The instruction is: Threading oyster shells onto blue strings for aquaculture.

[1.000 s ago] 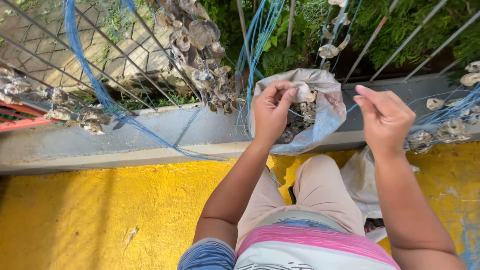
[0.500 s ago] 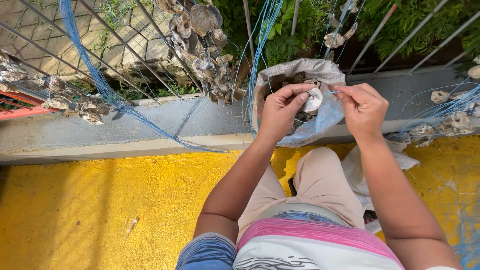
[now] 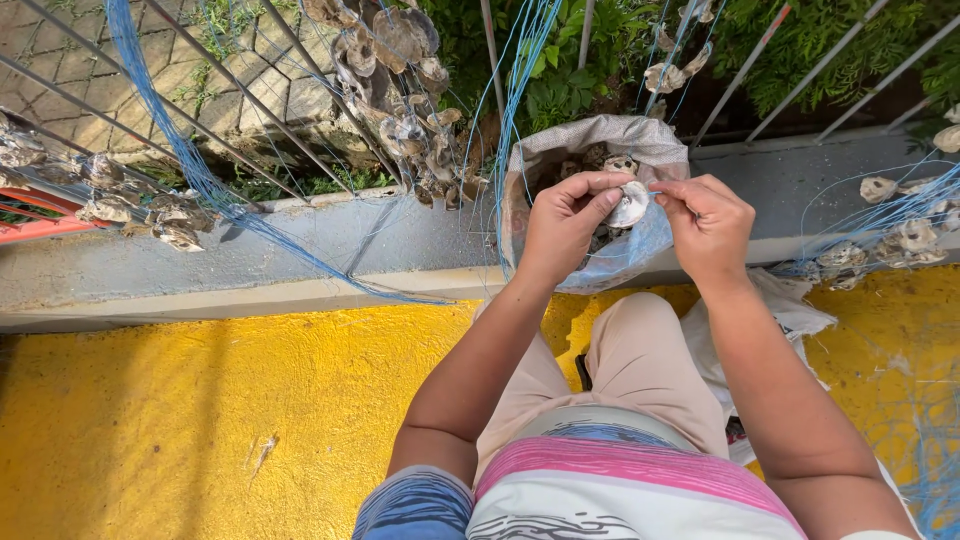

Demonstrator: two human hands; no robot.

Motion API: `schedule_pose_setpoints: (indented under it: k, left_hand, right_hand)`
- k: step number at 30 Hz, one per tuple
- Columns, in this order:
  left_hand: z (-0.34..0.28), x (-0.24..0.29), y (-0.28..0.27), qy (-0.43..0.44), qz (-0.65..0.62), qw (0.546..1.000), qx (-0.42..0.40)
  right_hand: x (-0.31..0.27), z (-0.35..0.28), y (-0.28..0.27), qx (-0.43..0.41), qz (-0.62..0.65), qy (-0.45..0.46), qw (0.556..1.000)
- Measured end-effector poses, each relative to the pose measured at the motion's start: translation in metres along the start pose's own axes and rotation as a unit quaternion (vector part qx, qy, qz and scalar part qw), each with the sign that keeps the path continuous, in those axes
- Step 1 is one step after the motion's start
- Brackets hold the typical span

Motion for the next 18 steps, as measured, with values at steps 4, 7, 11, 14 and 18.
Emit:
schedule_pose_setpoints:
  k: [4,7,11,14,18]
  left_hand:
    - [0.0,-0.003,0.002,-0.011,-0.012,1.0,-0.015]
    - [0.0,-0.004,0.002,-0.016,-0.023,0.999,-0.018]
    - [0.003,-0.009,0.0,-0.042,-0.059,0.997,-0.03]
    - [0.003,-0.01,0.0,-0.058,-0.079,0.994,-0.039]
    - [0.004,-0.013,0.001,-0.059,-0.078,0.994,-0.044]
  right_hand:
    - [0.001,0.0,0.002,0.002,0.016,0.001,1.0]
    - [0.001,-0.003,0.003,-0.002,0.016,-0.002,1.0]
    - [0.003,-0.004,0.003,-0.004,0.025,-0.003,1.0]
    - [0.003,-0.005,0.002,-0.006,0.03,0.009,1.0]
    - [0.003,-0.004,0.003,-0.007,0.022,0.019,1.0]
Point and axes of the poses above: each hand's wrist, its own z-axis towards the middle knuckle, its own y-axis out of the palm, x = y × z, the point moved 5 cm from there along z, towards the middle knuckle, and after that the axes turned 12 degrees about -y, right-handed, at the moved point
